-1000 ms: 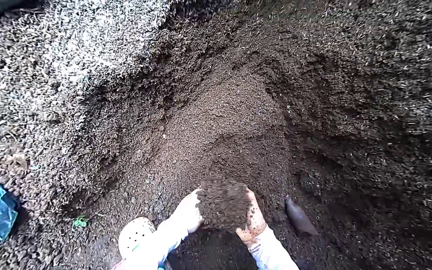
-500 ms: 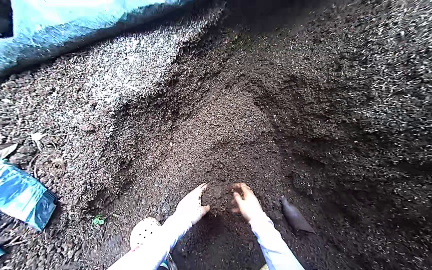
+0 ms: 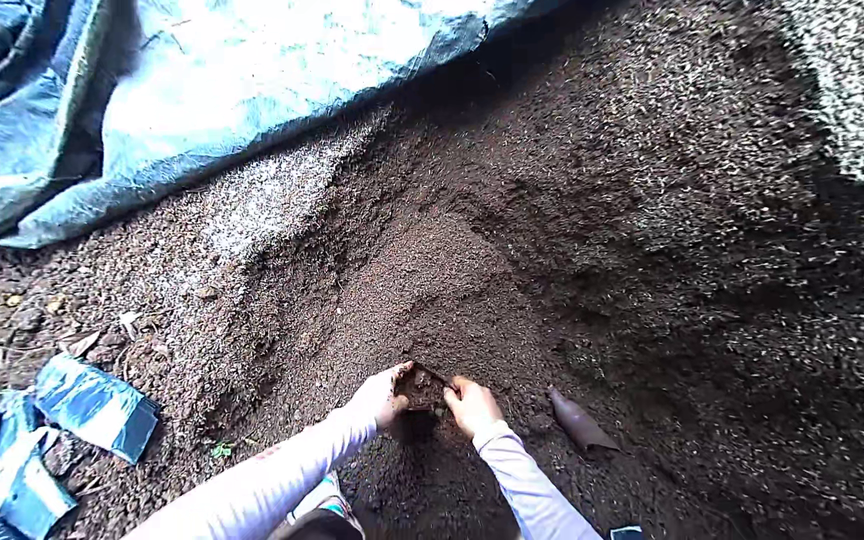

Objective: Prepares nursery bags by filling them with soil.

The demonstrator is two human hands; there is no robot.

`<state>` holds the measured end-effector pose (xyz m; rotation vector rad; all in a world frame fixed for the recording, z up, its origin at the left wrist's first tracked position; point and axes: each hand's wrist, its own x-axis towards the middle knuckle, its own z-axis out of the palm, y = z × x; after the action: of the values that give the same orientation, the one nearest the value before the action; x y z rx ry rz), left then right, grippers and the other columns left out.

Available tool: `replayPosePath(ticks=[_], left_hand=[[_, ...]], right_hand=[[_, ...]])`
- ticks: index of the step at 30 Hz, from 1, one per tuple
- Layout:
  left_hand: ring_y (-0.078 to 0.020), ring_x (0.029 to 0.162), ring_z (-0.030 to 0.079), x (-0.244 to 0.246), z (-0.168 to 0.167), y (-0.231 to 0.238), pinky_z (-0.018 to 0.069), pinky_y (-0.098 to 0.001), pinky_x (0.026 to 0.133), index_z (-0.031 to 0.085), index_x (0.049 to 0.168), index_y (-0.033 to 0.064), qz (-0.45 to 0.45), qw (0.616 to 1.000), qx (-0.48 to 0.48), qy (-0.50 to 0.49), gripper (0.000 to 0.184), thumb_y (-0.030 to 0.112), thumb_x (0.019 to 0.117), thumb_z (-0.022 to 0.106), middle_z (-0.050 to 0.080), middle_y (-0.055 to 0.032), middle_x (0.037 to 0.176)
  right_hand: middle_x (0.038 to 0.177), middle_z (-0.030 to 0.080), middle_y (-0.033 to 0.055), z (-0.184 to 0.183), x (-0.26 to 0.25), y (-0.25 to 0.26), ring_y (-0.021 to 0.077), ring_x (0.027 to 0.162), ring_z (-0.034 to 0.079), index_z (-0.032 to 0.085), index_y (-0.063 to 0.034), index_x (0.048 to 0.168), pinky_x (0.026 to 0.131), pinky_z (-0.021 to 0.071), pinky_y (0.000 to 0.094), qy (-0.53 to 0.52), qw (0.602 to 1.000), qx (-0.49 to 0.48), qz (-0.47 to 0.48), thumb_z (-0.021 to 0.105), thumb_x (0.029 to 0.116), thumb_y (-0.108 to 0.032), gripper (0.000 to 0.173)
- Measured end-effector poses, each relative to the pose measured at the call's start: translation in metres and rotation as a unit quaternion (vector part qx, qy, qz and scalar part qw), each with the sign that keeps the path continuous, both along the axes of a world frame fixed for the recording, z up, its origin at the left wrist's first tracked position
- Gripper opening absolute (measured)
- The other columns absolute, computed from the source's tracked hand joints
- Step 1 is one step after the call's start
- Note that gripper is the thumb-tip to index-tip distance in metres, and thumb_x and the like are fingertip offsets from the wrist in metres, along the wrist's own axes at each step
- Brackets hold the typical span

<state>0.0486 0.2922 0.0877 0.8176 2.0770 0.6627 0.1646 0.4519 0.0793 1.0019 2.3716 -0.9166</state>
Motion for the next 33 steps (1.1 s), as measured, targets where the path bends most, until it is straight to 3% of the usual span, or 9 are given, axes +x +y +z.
replayPosePath(ticks=[7,10,12,15,19,22,25,28,33], left_hand=[[-0.0273,0.104,0.069,0.048,0.072,0.015,0.0542,-0.0482,0.093,0.044,0.157,0.0146,0.063,0.995,0.074,-0.033,0.061,0.006,0.0981,0.058,0.062,-0.0173,0.138],[-0.0232,0.116,0.066,0.077,0.032,0.02,0.053,-0.0461,0.098,0.046,0.156,0.016,0.106,0.985,0.131,-0.039,0.064,0.007,0.0939,0.059,0.06,-0.0118,0.144],[-0.0214,0.139,0.054,0.095,-0.023,0.025,0.0418,-0.0456,0.117,0.044,0.157,0.0142,0.114,0.986,0.121,-0.019,0.067,0.005,0.0921,0.059,0.054,-0.0077,0.154],[-0.0238,0.145,0.048,0.118,-0.088,0.028,0.0361,-0.0482,0.122,0.04,0.159,0.0131,0.093,0.995,0.033,-0.012,0.068,0.003,0.0941,0.058,0.049,-0.008,0.158],[-0.027,0.138,0.055,0.108,-0.076,0.025,0.0408,-0.0493,0.117,0.046,0.156,0.0148,0.005,0.999,0.017,-0.042,0.058,0.008,0.0996,0.055,0.056,-0.0118,0.15],[-0.0304,0.124,0.064,0.083,-0.052,0.027,0.0473,-0.0543,0.107,0.062,0.141,0.014,0.013,0.999,0.01,-0.029,0.04,0.016,0.1026,0.052,0.066,-0.0141,0.135],[-0.03,0.122,0.064,0.067,-0.04,0.031,0.0477,-0.0537,0.107,0.063,0.137,0.011,0.072,0.997,0.005,-0.004,0.036,0.018,0.1035,0.051,0.066,-0.0148,0.134],[-0.0258,0.125,0.063,0.059,-0.041,0.031,0.0469,-0.0502,0.109,0.06,0.14,0.0118,0.109,0.994,0.023,-0.023,0.037,0.018,0.1051,0.049,0.063,-0.01,0.14],[-0.0257,0.127,0.062,0.044,-0.047,0.026,0.0466,-0.0525,0.109,0.062,0.138,0.0133,0.15,0.987,0.036,-0.045,0.036,0.021,0.1057,0.048,0.065,-0.0091,0.138]], right_hand=[[0.109,0.072,0.0202,0.064,0.065,-0.001,0.0362,0.105,0.069,0.069,-0.0011,0.12,0.093,0.0506,0.0585,0.125,0.988,0.077,-0.042,0.049,0.1068,-0.029,0.037],[0.114,0.071,0.0227,0.034,0.086,-0.002,0.0379,0.108,0.069,0.067,0.0022,0.123,0.094,0.0512,0.0585,0.154,0.98,0.103,-0.078,0.048,0.1064,-0.026,0.038],[0.133,0.066,0.0204,-0.003,0.089,0.003,0.0369,0.124,0.064,0.059,-0.0046,0.14,0.105,0.0483,0.058,0.054,0.993,0.074,-0.074,0.042,0.1093,-0.029,0.043],[0.142,0.062,0.0166,-0.051,0.095,0.014,0.0355,0.131,0.059,0.059,-0.0147,0.142,0.107,0.0463,0.0595,-0.111,0.993,0.015,-0.031,0.045,0.1079,-0.034,0.042],[0.161,0.037,0.0204,-0.031,0.091,0.01,0.0394,0.131,0.057,0.048,-0.0166,0.153,0.106,0.0497,0.0546,-0.081,0.994,0.066,-0.015,0.058,0.1038,-0.03,0.052],[0.151,0.051,0.0182,-0.017,0.073,-0.005,0.0353,0.139,0.051,0.063,-0.0083,0.138,0.114,0.0434,0.0502,-0.014,0.995,0.068,0.066,0.05,0.1064,-0.012,0.034],[0.157,0.045,0.0172,-0.026,0.05,-0.021,0.0382,0.137,0.053,0.055,-0.0105,0.147,0.111,0.0459,0.0561,-0.115,0.983,0.035,0.141,0.041,0.1065,-0.002,0.043],[0.162,0.037,0.0175,-0.058,0.04,-0.022,0.0417,0.131,0.057,0.042,-0.0142,0.157,0.105,0.0496,0.0579,-0.165,0.971,0.065,0.162,0.042,0.1072,-0.004,0.051],[0.155,0.047,0.0196,-0.054,0.043,-0.014,0.0412,0.131,0.058,0.048,-0.0148,0.153,0.107,0.0489,0.0576,-0.132,0.974,0.089,0.159,0.045,0.1099,-0.017,0.043]])
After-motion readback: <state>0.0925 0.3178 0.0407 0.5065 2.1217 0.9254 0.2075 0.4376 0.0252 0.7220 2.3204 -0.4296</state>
